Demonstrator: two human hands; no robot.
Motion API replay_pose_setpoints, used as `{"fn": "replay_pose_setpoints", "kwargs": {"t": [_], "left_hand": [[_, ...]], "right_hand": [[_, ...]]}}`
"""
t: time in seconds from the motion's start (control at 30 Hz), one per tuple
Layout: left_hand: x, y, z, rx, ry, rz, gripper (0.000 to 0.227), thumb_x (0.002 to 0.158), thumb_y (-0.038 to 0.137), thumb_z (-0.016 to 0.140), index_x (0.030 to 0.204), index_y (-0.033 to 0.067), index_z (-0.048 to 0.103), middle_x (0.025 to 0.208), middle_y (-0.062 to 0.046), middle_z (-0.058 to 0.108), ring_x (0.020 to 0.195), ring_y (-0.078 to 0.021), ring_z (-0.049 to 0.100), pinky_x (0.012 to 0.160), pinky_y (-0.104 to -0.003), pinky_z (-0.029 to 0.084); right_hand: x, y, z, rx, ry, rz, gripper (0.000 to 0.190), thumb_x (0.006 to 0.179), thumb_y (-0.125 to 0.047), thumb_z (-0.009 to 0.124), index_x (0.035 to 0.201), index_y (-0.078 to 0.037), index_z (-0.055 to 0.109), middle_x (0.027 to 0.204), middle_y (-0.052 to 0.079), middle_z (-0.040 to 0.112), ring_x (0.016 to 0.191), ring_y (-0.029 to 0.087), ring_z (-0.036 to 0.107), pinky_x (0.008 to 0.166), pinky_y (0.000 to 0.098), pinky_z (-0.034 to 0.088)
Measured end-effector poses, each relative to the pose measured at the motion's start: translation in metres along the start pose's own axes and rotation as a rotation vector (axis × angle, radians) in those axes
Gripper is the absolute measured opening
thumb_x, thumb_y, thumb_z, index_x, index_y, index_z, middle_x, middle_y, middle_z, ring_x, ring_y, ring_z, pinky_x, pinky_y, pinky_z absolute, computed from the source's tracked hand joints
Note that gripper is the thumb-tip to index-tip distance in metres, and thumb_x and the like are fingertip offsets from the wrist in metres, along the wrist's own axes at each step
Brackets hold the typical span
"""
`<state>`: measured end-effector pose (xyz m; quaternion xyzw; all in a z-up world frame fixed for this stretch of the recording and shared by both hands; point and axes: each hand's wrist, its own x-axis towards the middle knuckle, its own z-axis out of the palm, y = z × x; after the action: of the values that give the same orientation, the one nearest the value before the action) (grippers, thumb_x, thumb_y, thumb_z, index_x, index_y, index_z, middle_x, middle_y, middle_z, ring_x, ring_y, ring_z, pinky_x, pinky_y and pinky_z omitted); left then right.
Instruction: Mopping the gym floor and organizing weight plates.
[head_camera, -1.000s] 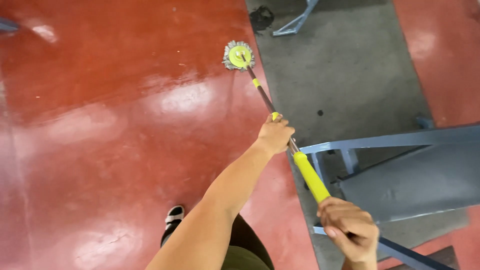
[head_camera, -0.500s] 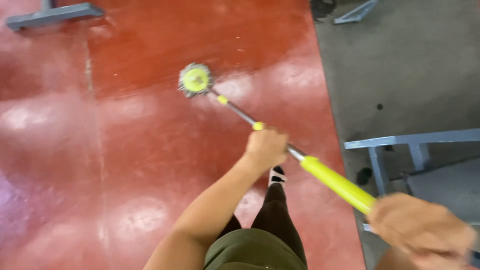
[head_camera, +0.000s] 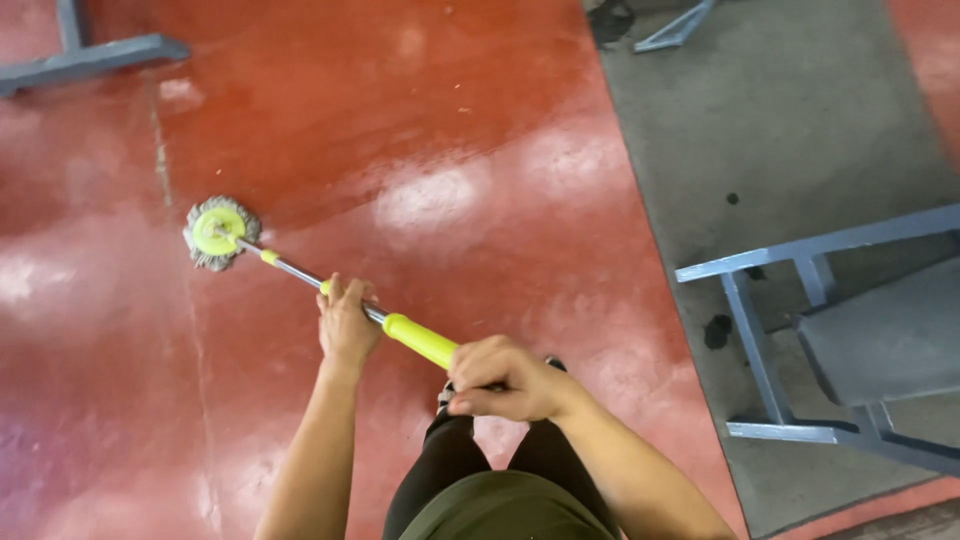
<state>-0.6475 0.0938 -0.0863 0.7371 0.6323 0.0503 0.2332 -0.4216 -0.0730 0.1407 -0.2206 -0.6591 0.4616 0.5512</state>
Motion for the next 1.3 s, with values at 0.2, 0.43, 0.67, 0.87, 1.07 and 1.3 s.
{"fn": "replay_pose_setpoints", "kwargs": {"t": [0.2, 0.43, 0.67, 0.87, 1.07, 1.3], "left_hand": [[-0.023, 0.142, 0.046, -0.045, -0.105, 0.085, 0.04, 0.078, 0.018, 0.076, 0.113, 0.034, 0.07, 0.164, -0.016, 0.035, 0.141, -0.0618, 0.035, 0.101, -0.055, 0.056], [-0.11, 0.34, 0.098, -0.011, -0.03, 0.59, 0.025, 0.07, 0.022, 0.07, 0.094, 0.0194, 0.067, 0.135, -0.035, 0.045, 0.101, -0.0642, 0.047, 0.071, -0.062, 0.053], [-0.156, 0.488, 0.165, 0.022, -0.377, 0.838, 0.035, 0.077, 0.009, 0.071, 0.111, 0.0111, 0.062, 0.153, -0.041, 0.028, 0.122, -0.0782, 0.034, 0.085, -0.065, 0.056], [-0.148, 0.571, 0.194, -0.026, -0.535, 0.932, 0.023, 0.078, 0.0, 0.071, 0.096, 0.0114, 0.064, 0.16, -0.031, 0.029, 0.139, -0.07, 0.025, 0.102, -0.059, 0.052], [-0.121, 0.588, 0.197, 0.138, -0.581, 0.869, 0.013, 0.088, 0.011, 0.071, 0.1, 0.0121, 0.067, 0.167, -0.013, 0.028, 0.15, -0.0514, 0.02, 0.113, -0.054, 0.042], [-0.139, 0.558, 0.192, 0.224, -0.254, 1.01, 0.027, 0.081, 0.029, 0.078, 0.106, 0.019, 0.074, 0.127, -0.014, 0.065, 0.131, -0.0379, 0.055, 0.106, -0.051, 0.039]], "right_hand": [[-0.065, -0.095, -0.068, -0.187, 0.157, 0.07, 0.033, 0.097, -0.006, 0.066, 0.064, -0.002, 0.064, 0.059, 0.011, 0.055, 0.049, 0.029, 0.054, 0.048, 0.0439, 0.045], [-0.175, -0.229, -0.111, -0.361, 0.369, 0.149, 0.028, 0.085, -0.015, 0.061, 0.06, -0.005, 0.054, 0.056, 0.007, 0.058, 0.049, 0.027, 0.052, 0.063, 0.0382, 0.051], [-0.285, -0.277, -0.137, -0.523, 0.494, 0.126, 0.048, 0.098, -0.027, 0.06, 0.054, -0.014, 0.044, 0.047, 0.003, 0.048, 0.039, 0.017, 0.045, 0.059, 0.0377, 0.057], [-0.316, -0.278, -0.159, -0.617, 0.719, 0.216, 0.033, 0.088, -0.014, 0.057, 0.058, -0.015, 0.045, 0.048, 0.002, 0.049, 0.045, 0.018, 0.05, 0.07, 0.0408, 0.055], [-0.308, -0.251, -0.185, -0.599, 0.768, 0.138, 0.036, 0.089, -0.017, 0.057, 0.056, -0.013, 0.044, 0.049, 0.001, 0.048, 0.045, 0.017, 0.047, 0.067, 0.0384, 0.052], [-0.316, -0.253, -0.166, -0.547, 0.742, -0.05, 0.039, 0.089, -0.024, 0.058, 0.053, -0.015, 0.048, 0.047, 0.003, 0.053, 0.04, 0.019, 0.052, 0.058, 0.0419, 0.055]]}}
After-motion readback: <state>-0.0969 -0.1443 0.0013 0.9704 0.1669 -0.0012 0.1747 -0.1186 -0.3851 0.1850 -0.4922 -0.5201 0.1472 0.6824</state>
